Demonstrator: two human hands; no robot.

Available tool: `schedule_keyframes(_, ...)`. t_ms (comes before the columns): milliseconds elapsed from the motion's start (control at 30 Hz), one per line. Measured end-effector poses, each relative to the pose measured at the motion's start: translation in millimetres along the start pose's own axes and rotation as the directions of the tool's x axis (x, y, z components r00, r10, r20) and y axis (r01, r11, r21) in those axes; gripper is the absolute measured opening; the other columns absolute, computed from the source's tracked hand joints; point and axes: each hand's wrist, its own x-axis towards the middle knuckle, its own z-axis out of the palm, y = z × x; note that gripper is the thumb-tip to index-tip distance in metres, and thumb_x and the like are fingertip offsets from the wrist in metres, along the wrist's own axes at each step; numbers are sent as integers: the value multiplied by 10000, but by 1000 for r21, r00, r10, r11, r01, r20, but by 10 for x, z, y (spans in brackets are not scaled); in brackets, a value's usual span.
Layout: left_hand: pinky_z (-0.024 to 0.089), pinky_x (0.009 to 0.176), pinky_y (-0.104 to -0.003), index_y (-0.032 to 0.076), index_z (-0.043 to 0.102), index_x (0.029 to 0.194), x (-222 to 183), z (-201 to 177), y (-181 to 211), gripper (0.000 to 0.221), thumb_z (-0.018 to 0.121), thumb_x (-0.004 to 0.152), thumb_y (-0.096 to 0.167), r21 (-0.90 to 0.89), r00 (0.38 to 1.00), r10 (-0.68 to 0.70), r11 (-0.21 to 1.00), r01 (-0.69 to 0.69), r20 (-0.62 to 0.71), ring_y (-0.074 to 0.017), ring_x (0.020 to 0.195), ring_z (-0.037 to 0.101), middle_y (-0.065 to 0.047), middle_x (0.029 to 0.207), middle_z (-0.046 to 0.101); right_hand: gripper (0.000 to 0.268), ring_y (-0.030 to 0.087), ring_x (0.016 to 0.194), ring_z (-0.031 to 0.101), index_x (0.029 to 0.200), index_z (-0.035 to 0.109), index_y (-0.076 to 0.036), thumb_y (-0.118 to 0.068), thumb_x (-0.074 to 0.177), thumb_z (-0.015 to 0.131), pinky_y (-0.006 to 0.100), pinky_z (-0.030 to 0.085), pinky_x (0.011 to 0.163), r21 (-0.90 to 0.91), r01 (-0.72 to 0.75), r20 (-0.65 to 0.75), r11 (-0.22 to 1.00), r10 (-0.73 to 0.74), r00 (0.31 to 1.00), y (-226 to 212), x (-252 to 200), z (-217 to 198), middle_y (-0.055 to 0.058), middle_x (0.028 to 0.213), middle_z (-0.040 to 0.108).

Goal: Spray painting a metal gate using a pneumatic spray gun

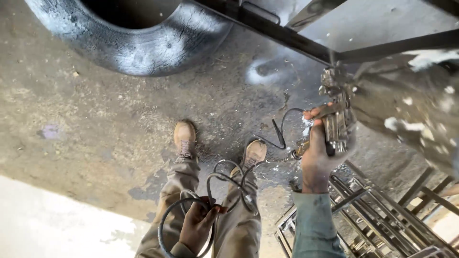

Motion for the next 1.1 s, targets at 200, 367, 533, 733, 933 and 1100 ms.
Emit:
schedule_keyframes(200, 587, 871, -400, 12, 581, 1030, 55, -138, -108, 228, 716, 915, 156, -177, 1000, 1, 984, 0, 5, -272, 892, 780, -192, 871, 813, 220, 267, 915, 699, 1226, 538, 8, 32, 1009, 561, 422, 667, 917, -27, -315, 6, 949, 315, 949, 135, -130, 224, 165, 1035, 656)
schedule_keyframes(367, 586, 892, -406, 22, 582, 986, 88, -192, -40, 234, 733, 906, 182, -196, 1000, 4, 981, -3, 6, -282, 909, 784, -181, 849, 759, 168, 215, 890, 687, 1152, 575, -28, 18, 992, 545, 410, 655, 912, -30, -383, 60, 923, 384, 921, 145, -160, 224, 106, 999, 672)
schedule_keyframes(533, 591, 922, -410, 17, 595, 1037, 101, -260, -88, 231, 726, 910, 158, -167, 999, 36, 985, -38, -13, -265, 918, 783, -187, 891, 804, 150, 237, 928, 687, 1185, 536, -71, -63, 1059, 617, 464, 663, 910, 48, -275, 84, 960, 271, 959, -329, 21, 152, 109, 1078, 659)
schedule_keyframes(733, 599, 892, -427, 11, 593, 1039, 168, -293, -92, 208, 717, 916, 125, -209, 995, 99, 973, -98, -5, -284, 915, 765, -200, 912, 786, 224, 613, 1184, 654, 1218, 529, 62, 233, 1081, 575, 641, 782, 806, -507, 504, 329, 700, -383, 863, -830, 93, 20, 253, 1570, 234)
schedule_keyframes(933, 613, 912, -455, 19, 588, 1025, 153, -341, -57, 190, 711, 911, 108, -211, 998, 54, 976, -60, -33, -306, 908, 789, -215, 910, 804, 215, 516, 1014, 626, 1259, 529, 65, 210, 1113, 465, 643, 697, 815, -329, 346, 253, 879, -271, 929, -867, 86, 187, 382, 1407, 431)
schedule_keyframes(1100, 605, 922, -445, 12, 595, 1033, 103, -342, -69, 182, 701, 915, 103, -188, 999, 12, 982, -18, -32, -305, 926, 786, -218, 916, 809, 388, 542, 1213, 614, 1260, 525, -4, 236, 1000, 684, 626, 743, 829, -503, 433, 251, 748, -353, 901, 138, -505, -74, 186, 1613, 250)
